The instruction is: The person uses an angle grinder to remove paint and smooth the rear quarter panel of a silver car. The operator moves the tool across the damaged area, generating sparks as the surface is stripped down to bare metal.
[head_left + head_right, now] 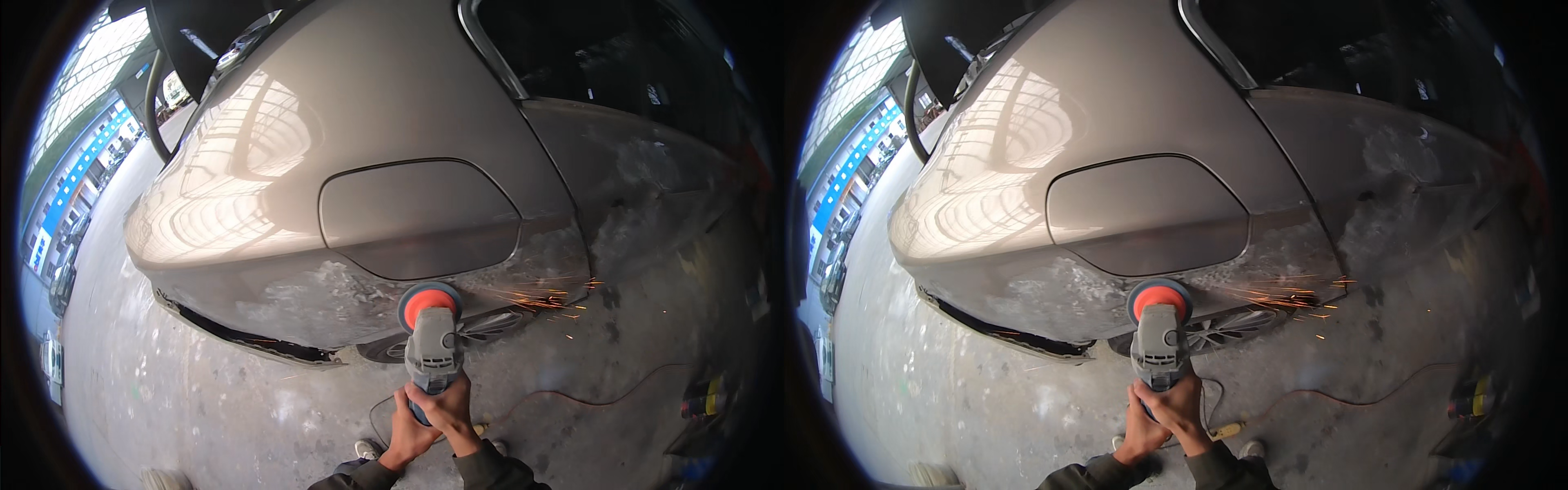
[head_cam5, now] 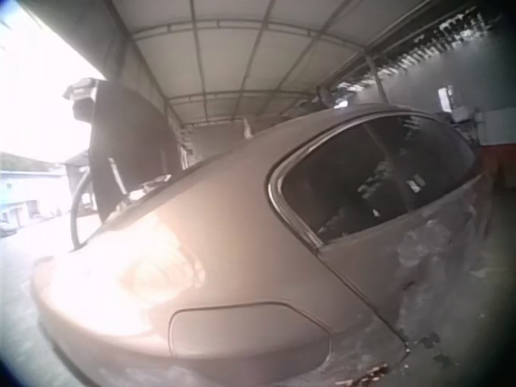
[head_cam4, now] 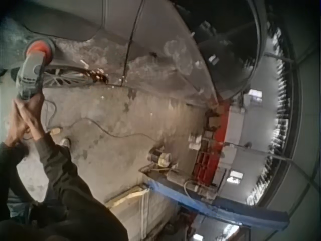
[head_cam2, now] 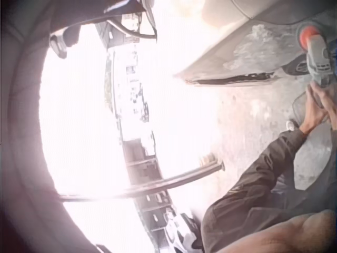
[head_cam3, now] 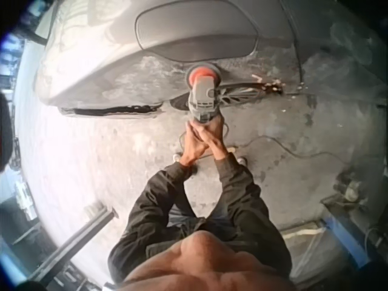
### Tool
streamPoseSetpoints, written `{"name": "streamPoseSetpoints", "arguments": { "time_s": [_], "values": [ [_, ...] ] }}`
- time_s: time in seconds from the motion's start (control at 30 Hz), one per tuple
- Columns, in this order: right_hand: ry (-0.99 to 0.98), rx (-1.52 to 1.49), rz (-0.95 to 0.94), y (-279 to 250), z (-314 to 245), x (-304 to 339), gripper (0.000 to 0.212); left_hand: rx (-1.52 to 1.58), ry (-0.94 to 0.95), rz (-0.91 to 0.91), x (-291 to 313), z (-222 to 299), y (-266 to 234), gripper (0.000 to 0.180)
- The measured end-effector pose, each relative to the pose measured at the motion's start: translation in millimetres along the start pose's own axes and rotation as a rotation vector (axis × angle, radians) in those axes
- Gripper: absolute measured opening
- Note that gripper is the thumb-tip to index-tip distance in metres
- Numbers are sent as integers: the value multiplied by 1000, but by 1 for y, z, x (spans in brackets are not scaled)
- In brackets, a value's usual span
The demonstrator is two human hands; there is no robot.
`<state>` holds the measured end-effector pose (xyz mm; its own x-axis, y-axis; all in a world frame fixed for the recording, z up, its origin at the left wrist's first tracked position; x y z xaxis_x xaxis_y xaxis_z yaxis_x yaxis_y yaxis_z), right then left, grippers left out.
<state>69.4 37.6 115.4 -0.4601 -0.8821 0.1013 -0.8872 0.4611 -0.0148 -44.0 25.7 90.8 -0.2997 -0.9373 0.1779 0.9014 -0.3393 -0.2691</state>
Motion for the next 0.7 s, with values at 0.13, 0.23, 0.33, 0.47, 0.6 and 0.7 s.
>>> {"name": "streamPoseSetpoints", "arguments": {
  "time_s": [0.13,0.23,0.33,0.47,0.6,0.7],
  "values": [
    [-23,-70,86,6,6,3,28,-26,40,-20,-2,-15,-1,93],
    [-28,-61,68,8,21,-1,28,-33,-52,-49,-3,-19,-4,93],
    [37,-61,9,11,38,-2,51,-60,27,-36,-9,-28,-7,94],
    [30,-79,10,10,35,-8,53,-68,34,-22,-15,-25,-5,97],
    [21,-118,30,12,55,-5,54,-90,7,-48,-12,-32,-6,97],
    [34,-103,19,12,49,-7,52,-100,10,-33,-15,-38,-5,99]
  ]
}}
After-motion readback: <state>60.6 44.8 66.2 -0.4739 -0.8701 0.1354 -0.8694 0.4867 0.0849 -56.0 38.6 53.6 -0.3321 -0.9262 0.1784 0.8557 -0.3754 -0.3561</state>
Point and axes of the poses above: each hand's wrist, its own x-axis away from the middle knuckle, its own y-axis out of the palm, z = x × y, the point moved 2 cm from there along -x, towards the middle knuckle, and after that the axes turned 3 degrees about x, right-handed, at the moved point
